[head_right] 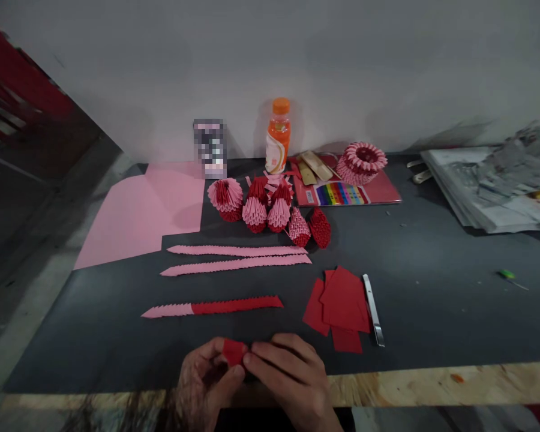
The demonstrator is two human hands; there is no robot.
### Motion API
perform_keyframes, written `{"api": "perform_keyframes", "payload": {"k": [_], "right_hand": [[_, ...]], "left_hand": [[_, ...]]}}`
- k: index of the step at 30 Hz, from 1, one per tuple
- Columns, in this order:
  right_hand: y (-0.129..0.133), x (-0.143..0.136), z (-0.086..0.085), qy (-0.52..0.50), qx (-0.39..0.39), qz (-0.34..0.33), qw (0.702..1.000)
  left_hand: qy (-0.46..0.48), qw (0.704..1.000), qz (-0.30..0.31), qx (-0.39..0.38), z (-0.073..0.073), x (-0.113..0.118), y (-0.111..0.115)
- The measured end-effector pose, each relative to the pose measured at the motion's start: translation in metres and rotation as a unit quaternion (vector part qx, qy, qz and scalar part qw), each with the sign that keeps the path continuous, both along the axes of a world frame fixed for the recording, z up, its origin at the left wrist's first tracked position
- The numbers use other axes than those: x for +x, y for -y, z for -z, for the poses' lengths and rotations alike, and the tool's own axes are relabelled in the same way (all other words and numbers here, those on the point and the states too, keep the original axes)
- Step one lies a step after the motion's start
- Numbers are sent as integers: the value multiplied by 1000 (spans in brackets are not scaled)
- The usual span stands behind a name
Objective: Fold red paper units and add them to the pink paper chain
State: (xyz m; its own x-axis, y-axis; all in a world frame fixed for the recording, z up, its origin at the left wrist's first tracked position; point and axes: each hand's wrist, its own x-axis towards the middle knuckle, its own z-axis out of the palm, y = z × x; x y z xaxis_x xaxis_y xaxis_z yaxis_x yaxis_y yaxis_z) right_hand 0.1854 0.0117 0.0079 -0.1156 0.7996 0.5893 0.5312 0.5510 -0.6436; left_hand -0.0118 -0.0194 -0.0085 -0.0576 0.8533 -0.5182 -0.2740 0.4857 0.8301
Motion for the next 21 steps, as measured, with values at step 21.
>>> {"api": "perform_keyframes", "payload": {"k": [21], "right_hand": [[14,-39,6,-62,-96,99,989]], "left_hand": [[-157,965,-76,193,10,12,-16]]}}
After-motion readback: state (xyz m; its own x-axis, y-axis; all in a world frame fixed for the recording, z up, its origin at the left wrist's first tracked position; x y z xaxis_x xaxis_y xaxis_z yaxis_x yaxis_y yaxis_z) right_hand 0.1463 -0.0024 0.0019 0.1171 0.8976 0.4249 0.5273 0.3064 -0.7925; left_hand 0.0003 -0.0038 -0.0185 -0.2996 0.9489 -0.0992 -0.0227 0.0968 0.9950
